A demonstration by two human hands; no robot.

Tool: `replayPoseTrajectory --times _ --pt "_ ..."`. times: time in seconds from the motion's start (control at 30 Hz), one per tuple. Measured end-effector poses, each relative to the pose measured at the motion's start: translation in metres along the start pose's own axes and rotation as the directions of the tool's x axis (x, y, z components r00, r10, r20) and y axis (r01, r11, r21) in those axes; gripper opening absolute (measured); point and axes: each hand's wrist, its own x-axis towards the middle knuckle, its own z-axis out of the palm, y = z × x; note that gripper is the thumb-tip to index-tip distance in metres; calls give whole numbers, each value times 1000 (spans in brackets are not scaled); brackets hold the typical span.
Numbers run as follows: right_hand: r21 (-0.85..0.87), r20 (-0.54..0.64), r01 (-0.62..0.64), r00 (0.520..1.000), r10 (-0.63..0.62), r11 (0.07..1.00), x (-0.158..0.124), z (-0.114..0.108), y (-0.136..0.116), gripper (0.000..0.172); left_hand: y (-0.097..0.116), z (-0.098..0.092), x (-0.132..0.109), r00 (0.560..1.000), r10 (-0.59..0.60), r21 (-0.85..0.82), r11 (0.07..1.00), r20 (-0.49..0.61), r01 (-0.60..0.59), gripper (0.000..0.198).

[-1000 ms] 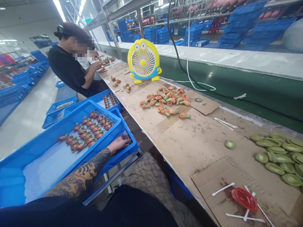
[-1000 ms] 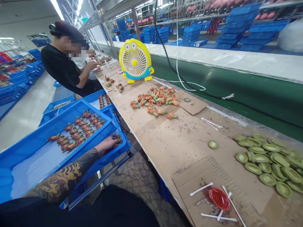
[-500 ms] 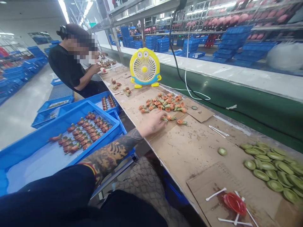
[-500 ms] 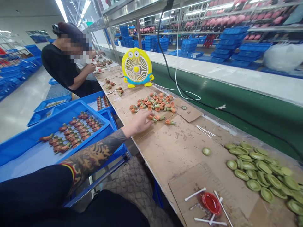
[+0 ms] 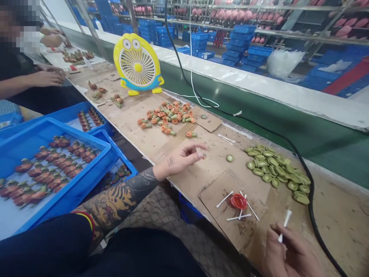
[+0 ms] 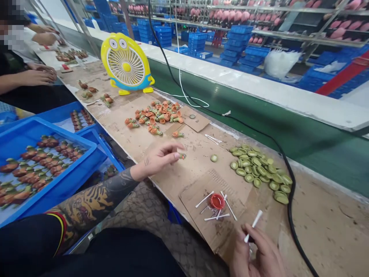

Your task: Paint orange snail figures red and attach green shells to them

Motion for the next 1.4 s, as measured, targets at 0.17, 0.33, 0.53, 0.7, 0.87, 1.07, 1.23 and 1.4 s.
replayPoseTrajectory --times 0.17,0.33,0.53,0.7,0.87,1.07,1.23,1.4 --pt "157 -44 -42 998 50 987 1 15 -25 42 5 52 -29 939 -188 -479 820 289 312 56" --pt "102 42 -91 995 87 991 12 24 -23 47 -5 65 -38 910 -239 -444 812 340 379 67" --pt "21 125 4 992 -7 1000 17 29 -20 47 -16 61 -37 986 -99 -236 963 134 129 51" --pt "8 143 53 988 -54 999 20 34 -14 47 -32 63 -36 982 -70 -303 945 178 122 56" --pt "-1 147 59 987 -58 998 21 35 -16 46 -37 63 -36 986 -100 -414 898 136 148 49" --pt "67 9 -77 997 76 995 15 23 -28 42 -34 60 -34 987 -90 -337 932 133 131 43" --pt "1 100 -179 979 178 984 17 18 -30 55 -34 59 -35 986 -30 -195 979 166 63 32" --pt "178 25 -273 962 273 946 23 19 -60 48 -34 59 -34 983 34 -183 983 182 -1 25"
